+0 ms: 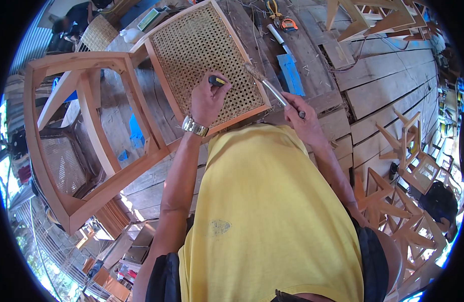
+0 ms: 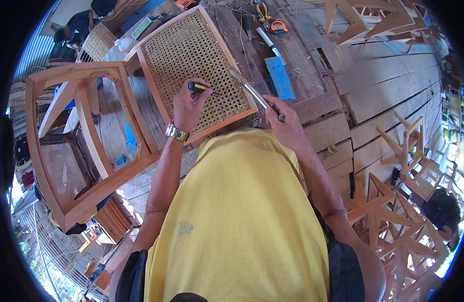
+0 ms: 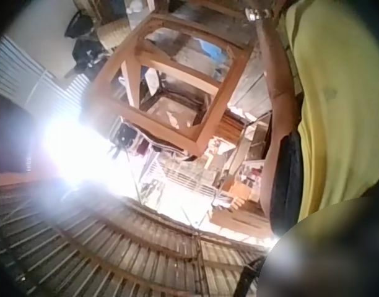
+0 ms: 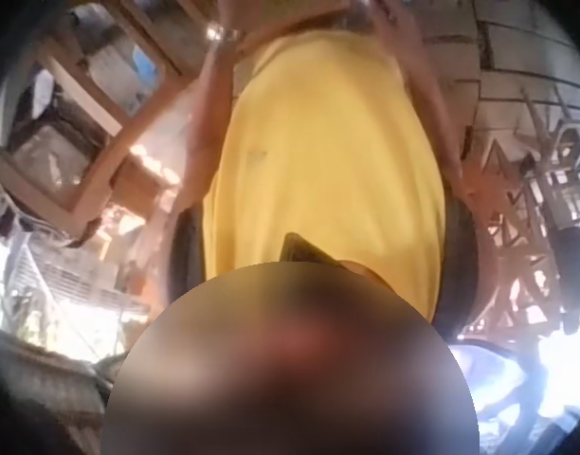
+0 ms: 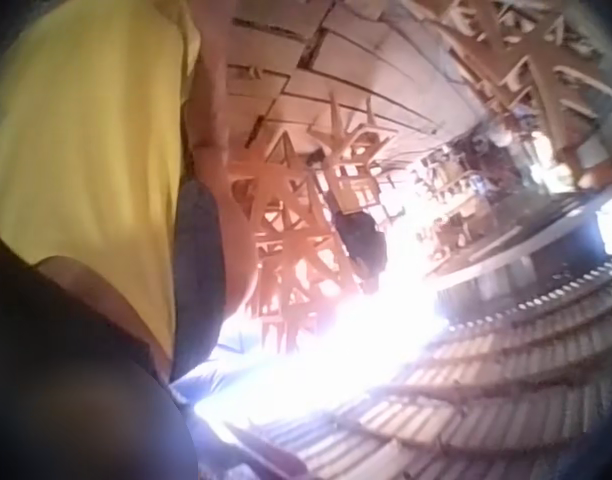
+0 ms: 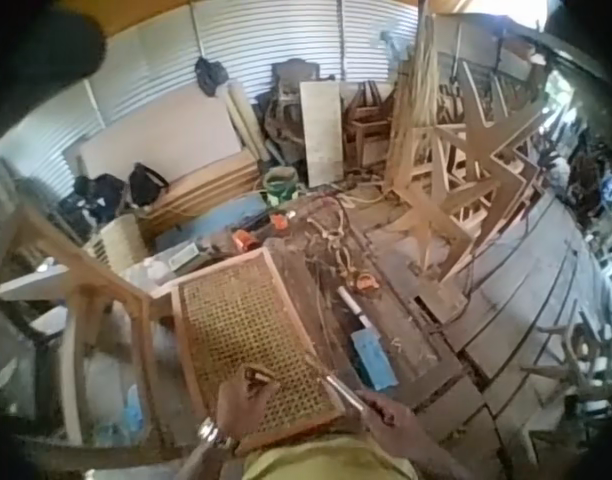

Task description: Installing cane webbing into a wooden chair frame using a hand tool.

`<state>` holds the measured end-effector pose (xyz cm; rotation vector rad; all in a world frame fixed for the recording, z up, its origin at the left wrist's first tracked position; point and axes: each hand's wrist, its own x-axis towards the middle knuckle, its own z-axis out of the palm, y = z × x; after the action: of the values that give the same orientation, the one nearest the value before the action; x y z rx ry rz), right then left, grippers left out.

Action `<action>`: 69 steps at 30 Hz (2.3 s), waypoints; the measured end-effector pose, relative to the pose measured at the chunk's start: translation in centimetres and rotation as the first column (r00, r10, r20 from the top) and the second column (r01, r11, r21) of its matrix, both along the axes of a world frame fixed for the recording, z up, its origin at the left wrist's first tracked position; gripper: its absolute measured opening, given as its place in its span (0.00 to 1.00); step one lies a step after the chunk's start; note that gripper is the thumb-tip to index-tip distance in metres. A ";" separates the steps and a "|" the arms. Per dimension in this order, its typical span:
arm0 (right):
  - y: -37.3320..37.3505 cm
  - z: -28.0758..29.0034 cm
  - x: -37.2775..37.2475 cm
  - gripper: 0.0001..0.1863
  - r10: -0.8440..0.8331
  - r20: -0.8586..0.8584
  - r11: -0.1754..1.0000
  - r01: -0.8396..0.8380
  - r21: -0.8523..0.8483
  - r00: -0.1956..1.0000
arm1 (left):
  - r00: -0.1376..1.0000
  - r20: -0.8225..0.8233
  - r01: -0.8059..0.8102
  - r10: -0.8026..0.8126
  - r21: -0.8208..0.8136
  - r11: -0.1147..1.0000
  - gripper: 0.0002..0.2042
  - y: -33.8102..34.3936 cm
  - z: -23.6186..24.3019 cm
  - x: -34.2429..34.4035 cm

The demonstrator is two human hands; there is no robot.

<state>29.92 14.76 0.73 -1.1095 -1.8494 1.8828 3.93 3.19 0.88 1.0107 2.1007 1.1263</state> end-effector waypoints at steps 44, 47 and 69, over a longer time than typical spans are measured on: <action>-4.0 2.1 4.1 0.20 0.384 0.031 0.916 -0.376 -0.141 0.923 | 0.979 0.055 -0.204 0.197 0.184 0.962 0.09 -3.9 -1.3 4.3; -3.9 0.0 4.0 0.22 0.467 0.035 0.883 -0.468 0.046 0.884 | 0.983 0.026 -0.185 0.183 0.180 0.966 0.09 -3.6 -1.5 3.9; -4.4 0.6 2.9 0.20 0.273 0.092 0.961 -0.275 0.007 0.958 | 0.975 0.031 -0.219 0.218 0.250 0.943 0.10 -2.0 -1.5 3.5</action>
<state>32.85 10.32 1.28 -0.9890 -2.1648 1.9822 7.43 1.18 -0.65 0.8996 2.1458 1.5358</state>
